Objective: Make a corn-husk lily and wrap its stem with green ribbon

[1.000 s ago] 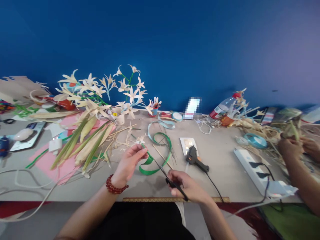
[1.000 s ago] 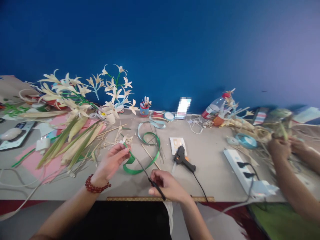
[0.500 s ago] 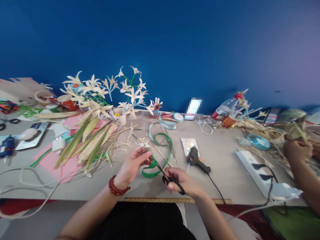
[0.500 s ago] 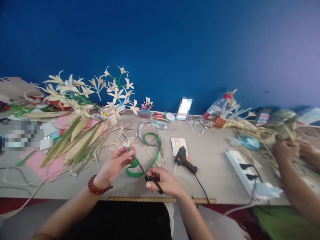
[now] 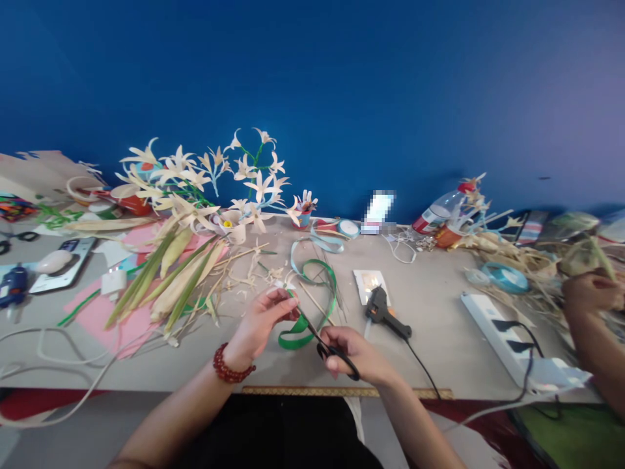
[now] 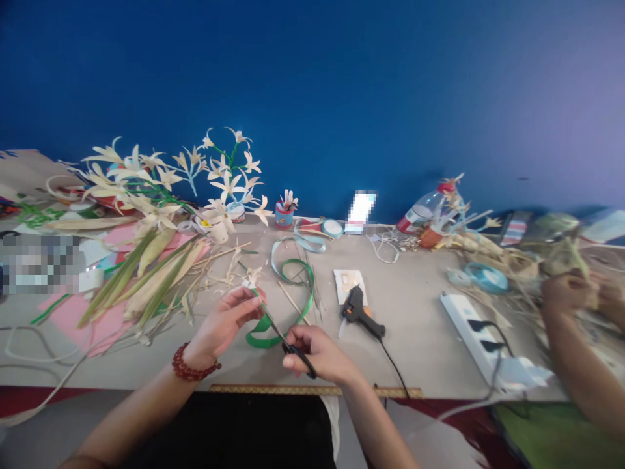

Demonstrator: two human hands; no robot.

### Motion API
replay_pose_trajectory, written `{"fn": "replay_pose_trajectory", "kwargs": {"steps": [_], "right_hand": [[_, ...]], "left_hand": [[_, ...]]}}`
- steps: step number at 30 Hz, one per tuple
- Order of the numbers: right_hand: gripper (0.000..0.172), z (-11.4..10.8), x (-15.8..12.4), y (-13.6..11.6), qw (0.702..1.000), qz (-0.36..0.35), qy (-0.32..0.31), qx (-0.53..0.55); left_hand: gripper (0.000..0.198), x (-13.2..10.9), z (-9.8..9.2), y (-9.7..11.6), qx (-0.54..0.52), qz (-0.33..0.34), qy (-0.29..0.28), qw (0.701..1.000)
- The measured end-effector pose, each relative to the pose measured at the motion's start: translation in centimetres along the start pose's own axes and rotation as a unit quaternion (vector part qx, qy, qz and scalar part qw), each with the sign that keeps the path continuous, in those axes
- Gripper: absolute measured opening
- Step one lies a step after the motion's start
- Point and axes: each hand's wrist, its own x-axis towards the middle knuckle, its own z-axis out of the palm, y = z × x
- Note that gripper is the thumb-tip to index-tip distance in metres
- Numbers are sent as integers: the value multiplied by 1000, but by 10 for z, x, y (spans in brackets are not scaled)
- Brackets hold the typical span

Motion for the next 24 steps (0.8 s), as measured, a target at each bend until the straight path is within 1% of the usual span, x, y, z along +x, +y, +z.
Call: {"fn": "replay_pose_trajectory", "kwargs": {"steps": [7, 11, 18, 24], "right_hand": [[54, 0, 0, 1, 1000, 3, -1, 0], [55, 0, 0, 2, 1000, 3, -5, 1], [57, 0, 1, 4, 1000, 0, 14, 8], [55, -1, 0, 7, 1000, -3, 11, 5]], "left_hand": [[18, -1, 1, 1, 6, -1, 16, 1000], [18, -1, 1, 1, 6, 0, 15, 1000], [15, -2, 0, 1, 1, -4, 14, 1000], [14, -3, -2, -1, -19, -17, 19, 999]]}}
